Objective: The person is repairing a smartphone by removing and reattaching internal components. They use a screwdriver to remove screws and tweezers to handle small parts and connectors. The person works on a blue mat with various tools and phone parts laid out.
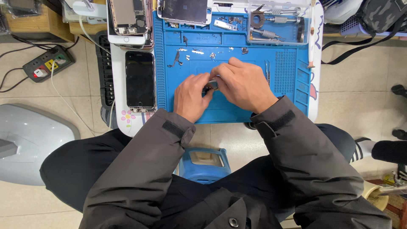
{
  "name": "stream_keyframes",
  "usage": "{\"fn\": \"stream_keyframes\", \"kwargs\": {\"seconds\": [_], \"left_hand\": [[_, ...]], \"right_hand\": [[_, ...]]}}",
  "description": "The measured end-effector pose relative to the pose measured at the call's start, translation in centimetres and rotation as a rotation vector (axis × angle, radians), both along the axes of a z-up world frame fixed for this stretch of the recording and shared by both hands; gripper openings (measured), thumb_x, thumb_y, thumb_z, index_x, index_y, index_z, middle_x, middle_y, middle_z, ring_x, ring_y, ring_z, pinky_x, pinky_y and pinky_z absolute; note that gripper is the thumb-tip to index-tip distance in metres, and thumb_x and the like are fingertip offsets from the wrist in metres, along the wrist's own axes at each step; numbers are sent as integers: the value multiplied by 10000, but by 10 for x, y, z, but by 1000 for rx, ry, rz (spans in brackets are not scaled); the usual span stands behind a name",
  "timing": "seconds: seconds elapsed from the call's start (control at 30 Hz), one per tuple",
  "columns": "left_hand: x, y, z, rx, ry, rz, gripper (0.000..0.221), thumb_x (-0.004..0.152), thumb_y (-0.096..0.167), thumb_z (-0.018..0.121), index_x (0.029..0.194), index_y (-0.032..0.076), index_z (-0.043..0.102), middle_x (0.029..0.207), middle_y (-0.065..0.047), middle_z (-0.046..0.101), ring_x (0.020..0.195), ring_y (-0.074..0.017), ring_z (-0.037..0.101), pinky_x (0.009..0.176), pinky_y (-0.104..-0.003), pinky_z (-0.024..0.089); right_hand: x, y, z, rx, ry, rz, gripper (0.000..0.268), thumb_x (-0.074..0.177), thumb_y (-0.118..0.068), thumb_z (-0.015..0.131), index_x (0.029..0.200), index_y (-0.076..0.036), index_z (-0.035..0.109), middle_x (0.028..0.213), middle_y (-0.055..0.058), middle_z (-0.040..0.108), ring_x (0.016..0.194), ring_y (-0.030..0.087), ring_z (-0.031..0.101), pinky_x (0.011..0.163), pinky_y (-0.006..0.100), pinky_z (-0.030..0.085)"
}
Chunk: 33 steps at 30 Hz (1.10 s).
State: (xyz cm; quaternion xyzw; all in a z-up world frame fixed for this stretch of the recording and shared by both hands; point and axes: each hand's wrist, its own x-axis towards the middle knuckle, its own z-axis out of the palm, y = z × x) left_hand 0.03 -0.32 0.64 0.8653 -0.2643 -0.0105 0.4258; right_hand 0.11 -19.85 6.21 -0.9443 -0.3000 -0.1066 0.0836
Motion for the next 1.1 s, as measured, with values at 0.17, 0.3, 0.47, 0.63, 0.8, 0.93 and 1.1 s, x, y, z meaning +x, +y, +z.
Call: {"fn": "stream_keyframes", "kwargs": {"seconds": [0.17, 0.3, 0.47, 0.63, 0.8, 0.93, 1.1], "left_hand": [[-1, -1, 1, -5, 13, -5, 217, 926, -7, 794, 1007, 111, 631, 854, -77, 666, 843, -304, 719, 639, -478, 631], [0, 0, 7, -2, 7, 6, 209, 929, -1, 788, 1010, 113, 631, 840, -73, 661, 825, -294, 715, 609, -454, 621], [-1, 0, -4, 5, -9, 16, 206, 924, -4, 787, 997, 112, 633, 823, -74, 646, 813, -292, 708, 595, -443, 617], [-2, 0, 0, -16, 8, 6, 220, 932, -8, 772, 1063, 113, 644, 853, -79, 660, 824, -292, 711, 611, -445, 623], [0, 0, -6, 2, 10, -1, 201, 928, -21, 742, 1018, 107, 616, 847, -85, 638, 824, -301, 704, 608, -469, 604], [-1, 1, -4, 4, 10, -7, 207, 925, -28, 744, 1018, 108, 618, 846, -87, 645, 829, -301, 711, 602, -462, 611], [0, 0, -5, 14, 6, -9, 186, 947, -22, 717, 1043, 98, 611, 853, -94, 623, 837, -312, 697, 617, -482, 594]], "right_hand": [[-2, 0, 3, -11, 3, -50, 72, 1031, -205, 741, 1051, -159, 689, 714, -28, 607, 719, 120, 556, 586, 204, 505], [-1, -1, -3, 12, 1, -7, 75, 1004, -143, 693, 1073, -144, 664, 750, -12, 551, 734, 152, 529, 579, 245, 497], [-2, -1, -3, -6, -22, -5, 125, 980, -177, 792, 1045, -148, 690, 705, -20, 585, 709, 139, 554, 581, 230, 509], [-1, -2, 1, -6, -85, -9, 68, 1057, -213, 691, 1061, -145, 694, 752, -3, 557, 746, 151, 520, 609, 236, 502], [0, -5, -2, -1, -44, 18, 89, 995, -150, 768, 1060, -145, 708, 675, -25, 568, 718, 142, 530, 595, 222, 498], [-1, -3, 4, -23, -47, 2, 72, 1004, -162, 761, 1054, -140, 713, 667, -16, 596, 712, 139, 529, 596, 224, 503], [1, -3, -2, 0, -35, 23, 59, 1007, -112, 721, 1064, -129, 712, 696, -2, 591, 730, 149, 531, 592, 229, 500]]}}
